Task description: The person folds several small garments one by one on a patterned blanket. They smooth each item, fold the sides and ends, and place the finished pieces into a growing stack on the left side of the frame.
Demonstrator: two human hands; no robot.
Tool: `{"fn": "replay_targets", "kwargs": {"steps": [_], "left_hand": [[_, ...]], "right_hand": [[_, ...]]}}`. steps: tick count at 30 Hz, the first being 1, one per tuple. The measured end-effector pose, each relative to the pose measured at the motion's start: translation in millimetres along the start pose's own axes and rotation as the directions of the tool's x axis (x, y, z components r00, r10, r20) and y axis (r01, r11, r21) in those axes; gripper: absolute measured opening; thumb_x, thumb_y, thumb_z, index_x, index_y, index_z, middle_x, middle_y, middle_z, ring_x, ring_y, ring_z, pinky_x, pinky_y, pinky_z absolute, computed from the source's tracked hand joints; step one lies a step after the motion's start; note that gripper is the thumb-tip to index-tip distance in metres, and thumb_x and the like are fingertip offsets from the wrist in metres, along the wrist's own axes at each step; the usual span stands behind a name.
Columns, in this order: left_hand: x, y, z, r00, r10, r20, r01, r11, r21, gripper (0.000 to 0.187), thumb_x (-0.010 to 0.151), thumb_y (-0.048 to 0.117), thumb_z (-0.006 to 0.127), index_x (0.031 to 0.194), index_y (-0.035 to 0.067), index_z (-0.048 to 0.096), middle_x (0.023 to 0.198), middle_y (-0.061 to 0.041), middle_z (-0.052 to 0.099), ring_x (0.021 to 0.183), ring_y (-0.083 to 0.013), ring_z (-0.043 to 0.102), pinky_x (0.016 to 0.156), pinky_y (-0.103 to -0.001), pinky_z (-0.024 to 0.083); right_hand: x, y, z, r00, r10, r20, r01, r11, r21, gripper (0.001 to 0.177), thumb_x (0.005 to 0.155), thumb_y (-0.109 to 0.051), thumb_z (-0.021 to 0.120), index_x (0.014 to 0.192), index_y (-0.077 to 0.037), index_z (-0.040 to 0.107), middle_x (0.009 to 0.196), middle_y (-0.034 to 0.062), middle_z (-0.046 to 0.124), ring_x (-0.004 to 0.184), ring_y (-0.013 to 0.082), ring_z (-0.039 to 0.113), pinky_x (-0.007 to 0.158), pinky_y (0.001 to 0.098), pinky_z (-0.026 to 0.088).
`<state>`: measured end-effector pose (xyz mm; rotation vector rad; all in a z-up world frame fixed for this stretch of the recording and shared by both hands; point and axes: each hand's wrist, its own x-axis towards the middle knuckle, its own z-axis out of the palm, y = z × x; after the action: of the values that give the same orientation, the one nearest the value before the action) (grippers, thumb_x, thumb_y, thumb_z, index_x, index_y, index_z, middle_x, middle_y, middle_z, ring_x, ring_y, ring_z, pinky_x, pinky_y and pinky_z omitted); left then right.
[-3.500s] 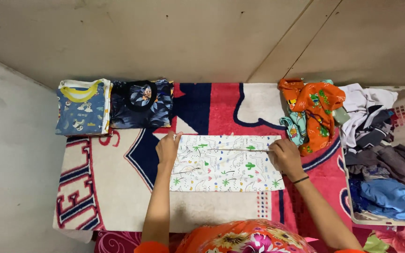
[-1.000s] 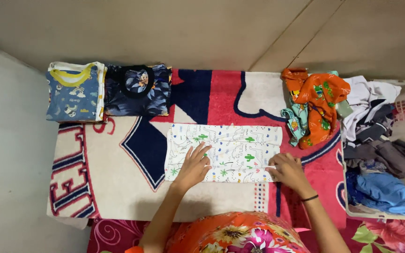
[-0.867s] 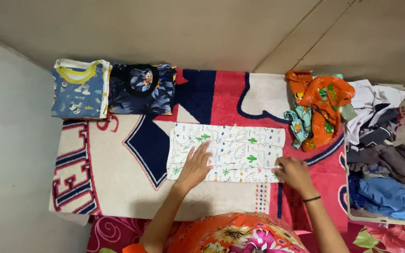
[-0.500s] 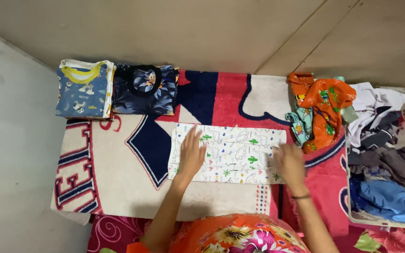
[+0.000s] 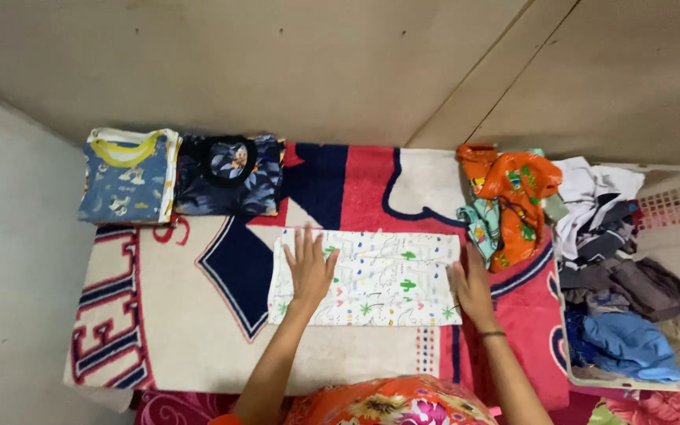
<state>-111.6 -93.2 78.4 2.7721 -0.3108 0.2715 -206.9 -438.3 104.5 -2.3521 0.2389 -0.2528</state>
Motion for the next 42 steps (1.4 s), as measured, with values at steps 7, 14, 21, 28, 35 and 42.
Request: {"fn": "replay_targets", "kwargs": {"steps": [7, 14, 21, 28, 35, 42], "left_hand": [[67.7, 109.3, 129.4, 0.760, 0.650, -0.005, -0.606, 0.705, -0.369, 0.027, 0.077, 0.006, 0.070, 0.101, 0.018, 0.066, 0.130, -0.002, 0.063, 0.127, -0.0294, 0.059, 0.102, -0.049, 0.050], [69.1, 214.2, 145.7, 0.407, 0.907, -0.108, -0.913, 0.405, -0.041, 0.025, 0.091, 0.019, 0.063, 0.115, 0.025, 0.066, 0.125, 0.004, 0.062, 0.128, -0.0212, 0.055, 0.099, -0.051, 0.048], [72.5, 230.6, 169.4, 0.371, 0.822, -0.433, -0.913, 0.409, -0.006, 0.008, 0.067, 0.013, 0.069, 0.065, 0.020, 0.067, 0.075, -0.001, 0.066, 0.087, -0.0239, 0.061, 0.113, -0.069, 0.033], [108.3, 160.6, 81.9, 0.317, 0.732, -0.603, -0.948, 0.238, -0.210, 0.008, 0.090, 0.008, 0.067, 0.094, 0.014, 0.067, 0.105, -0.010, 0.072, 0.111, -0.0299, 0.066, 0.113, -0.079, 0.025], [100.4, -8.1, -62.7, 0.411, 0.826, -0.385, -0.866, 0.486, 0.117, 0.014, 0.097, 0.016, 0.064, 0.084, 0.017, 0.064, 0.094, -0.002, 0.068, 0.106, -0.0192, 0.066, 0.109, -0.059, 0.042], [48.5, -121.8, -49.9, 0.518, 0.821, -0.241, -0.789, 0.567, 0.237, 0.020, 0.098, 0.010, 0.059, 0.079, 0.016, 0.055, 0.087, -0.002, 0.060, 0.097, -0.0203, 0.064, 0.091, -0.040, 0.049]], "right_hand": [[-72.7, 69.6, 31.1, 0.966, 0.241, -0.094, -0.251, 0.962, -0.106, 0.062, 0.084, -0.040, 0.080, 0.128, 0.000, 0.061, 0.103, 0.0208, 0.064, 0.105, 0.0391, 0.067, 0.091, 0.0472, 0.055], [-72.1, 7.7, 25.8, 0.850, 0.524, 0.049, -0.510, 0.843, -0.174, 0.053, 0.077, -0.029, 0.081, 0.112, 0.003, 0.056, 0.099, 0.0213, 0.067, 0.090, 0.0426, 0.066, 0.073, 0.0506, 0.048], [-74.5, 60.5, 53.3, 0.823, 0.543, 0.167, -0.523, 0.839, -0.149, 0.045, 0.078, -0.037, 0.081, 0.108, -0.005, 0.072, 0.101, 0.0231, 0.075, 0.107, 0.0443, 0.070, 0.087, 0.0529, 0.056], [-71.7, -34.6, 25.5, 0.903, 0.393, 0.174, -0.425, 0.877, 0.225, 0.032, 0.081, -0.016, 0.079, 0.108, -0.004, 0.068, 0.099, 0.0236, 0.073, 0.098, 0.0338, 0.067, 0.082, 0.0457, 0.052], [-41.1, -176.9, 74.3, 0.902, -0.162, 0.400, 0.009, 0.933, 0.359, 0.042, 0.076, -0.006, 0.078, 0.116, -0.009, 0.065, 0.103, 0.0220, 0.073, 0.103, 0.0454, 0.070, 0.082, 0.0512, 0.058], [-61.3, -191.1, 218.3, 0.698, -0.324, 0.639, 0.357, 0.930, 0.081, 0.033, 0.083, -0.015, 0.066, 0.112, -0.014, 0.053, 0.093, 0.0130, 0.069, 0.087, 0.0405, 0.072, 0.074, 0.0525, 0.059]]}}
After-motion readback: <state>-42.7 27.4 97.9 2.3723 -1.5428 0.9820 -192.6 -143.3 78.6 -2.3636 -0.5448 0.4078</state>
